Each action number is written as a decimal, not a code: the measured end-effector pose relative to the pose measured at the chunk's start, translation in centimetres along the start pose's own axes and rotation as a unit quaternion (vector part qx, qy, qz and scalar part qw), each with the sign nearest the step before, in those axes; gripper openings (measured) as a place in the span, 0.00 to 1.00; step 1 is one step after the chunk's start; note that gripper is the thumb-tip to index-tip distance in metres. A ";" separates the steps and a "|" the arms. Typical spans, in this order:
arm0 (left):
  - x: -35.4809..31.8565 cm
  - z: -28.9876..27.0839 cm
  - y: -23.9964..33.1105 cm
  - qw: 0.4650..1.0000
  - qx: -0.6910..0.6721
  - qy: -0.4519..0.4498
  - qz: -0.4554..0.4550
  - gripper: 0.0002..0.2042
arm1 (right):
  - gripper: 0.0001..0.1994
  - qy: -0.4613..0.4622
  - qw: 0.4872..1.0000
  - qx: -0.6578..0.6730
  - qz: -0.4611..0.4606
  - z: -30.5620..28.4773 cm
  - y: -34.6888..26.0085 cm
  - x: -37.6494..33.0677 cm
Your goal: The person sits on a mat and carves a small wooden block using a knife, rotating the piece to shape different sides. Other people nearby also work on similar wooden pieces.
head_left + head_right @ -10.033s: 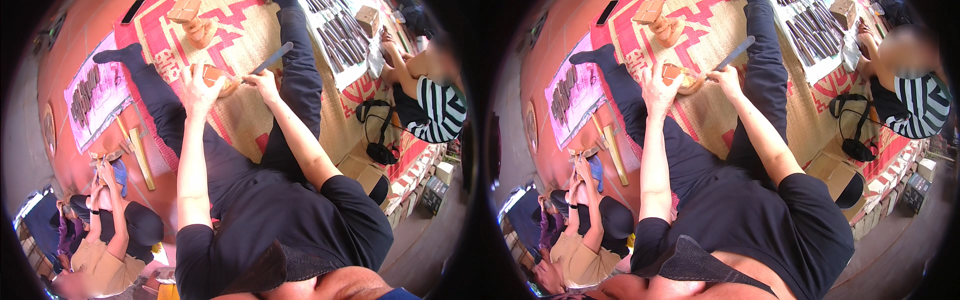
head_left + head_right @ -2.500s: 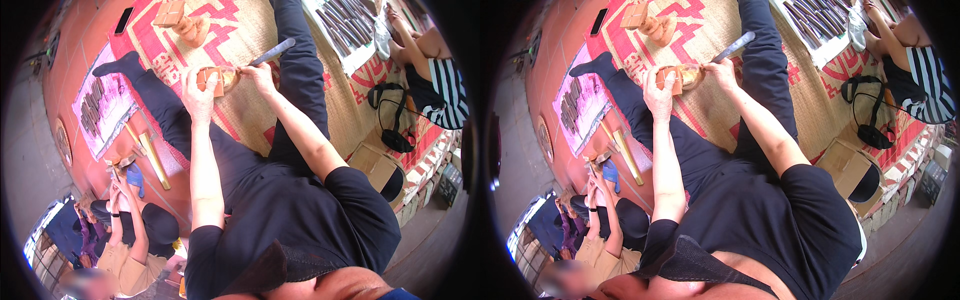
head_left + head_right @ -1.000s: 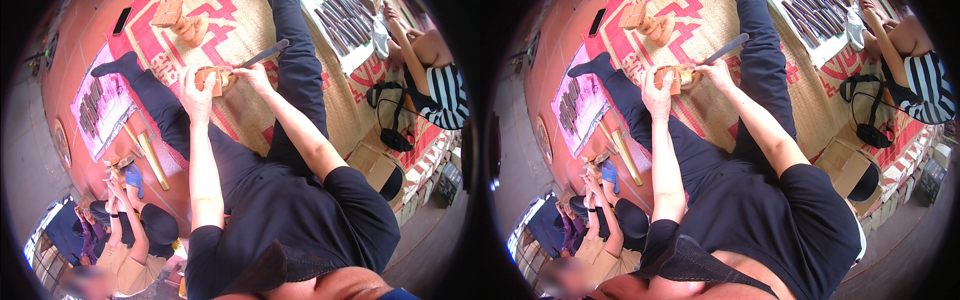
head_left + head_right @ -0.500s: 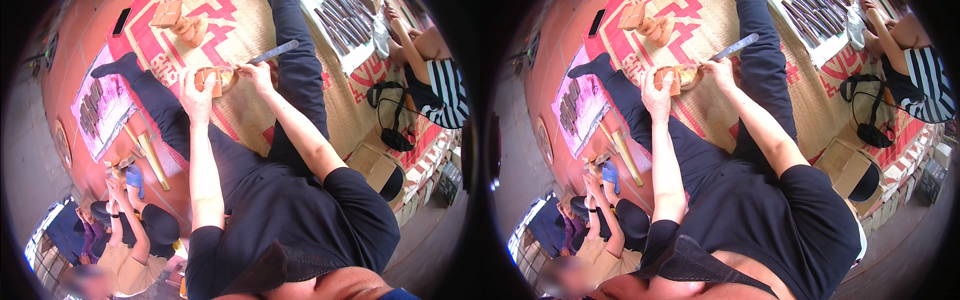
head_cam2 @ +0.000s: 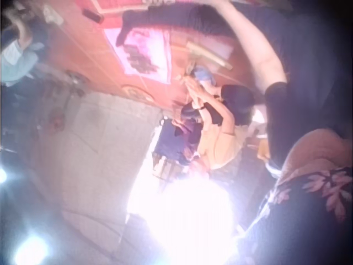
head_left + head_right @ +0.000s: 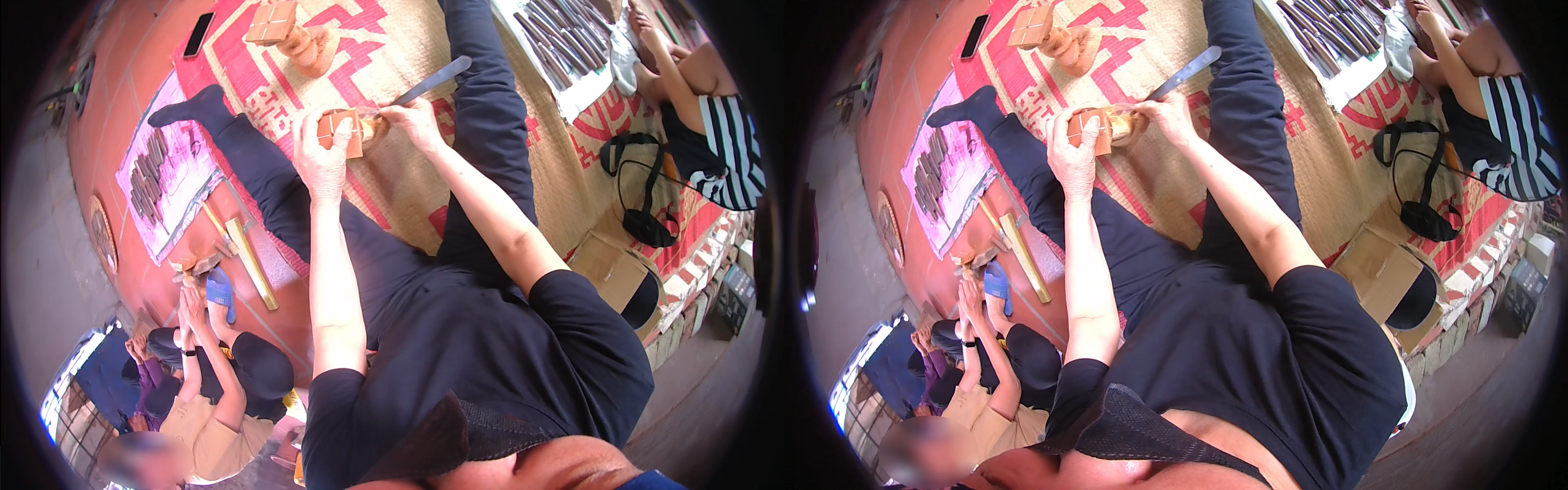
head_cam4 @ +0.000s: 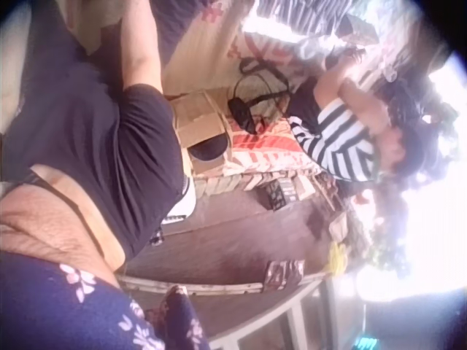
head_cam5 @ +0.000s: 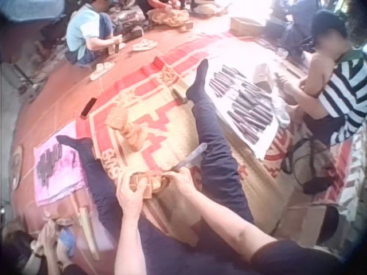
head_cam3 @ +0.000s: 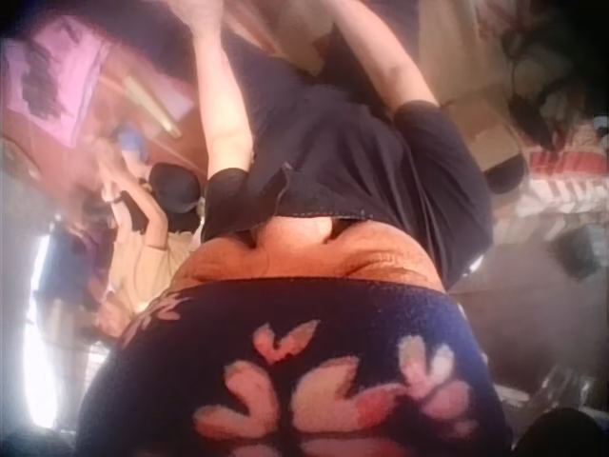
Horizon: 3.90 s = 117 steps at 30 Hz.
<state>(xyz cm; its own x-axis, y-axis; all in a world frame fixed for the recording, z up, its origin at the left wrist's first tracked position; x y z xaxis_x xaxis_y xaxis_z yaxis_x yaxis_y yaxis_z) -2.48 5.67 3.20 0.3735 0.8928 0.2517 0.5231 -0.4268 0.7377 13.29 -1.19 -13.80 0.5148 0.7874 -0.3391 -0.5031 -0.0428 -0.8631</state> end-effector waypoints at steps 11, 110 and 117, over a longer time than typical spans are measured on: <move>0.0 0.2 -0.1 1.000 -0.001 -0.008 -0.003 0.16 | 0.04 -0.022 0.999 -0.015 -0.024 -0.4 -0.5 0.1; -0.1 0.0 0.1 1.000 0.002 0.000 -0.006 0.16 | 0.09 -0.023 0.996 -0.091 0.005 1.9 -1.6 -0.2; -0.1 0.2 -0.2 1.000 0.007 -0.011 -0.021 0.17 | 0.11 -0.039 0.993 -0.108 0.022 2.2 -1.8 -0.2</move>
<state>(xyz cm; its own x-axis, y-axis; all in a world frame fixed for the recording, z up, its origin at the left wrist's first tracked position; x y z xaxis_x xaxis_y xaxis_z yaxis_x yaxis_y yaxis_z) -2.41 5.63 2.92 0.3673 0.9066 0.2079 0.5485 -0.3916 0.7388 12.61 0.09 -11.36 0.4352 0.8272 -0.3555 -0.3586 -0.2029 -0.9112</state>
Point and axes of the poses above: each hand's wrist, its own x-axis towards the middle knuckle, its own z-axis out of the palm, y = z × x, the point moved 7 cm from there along x, towards the middle knuckle, and after that the axes turned 1 degree about -z, right-handed, at the moved point
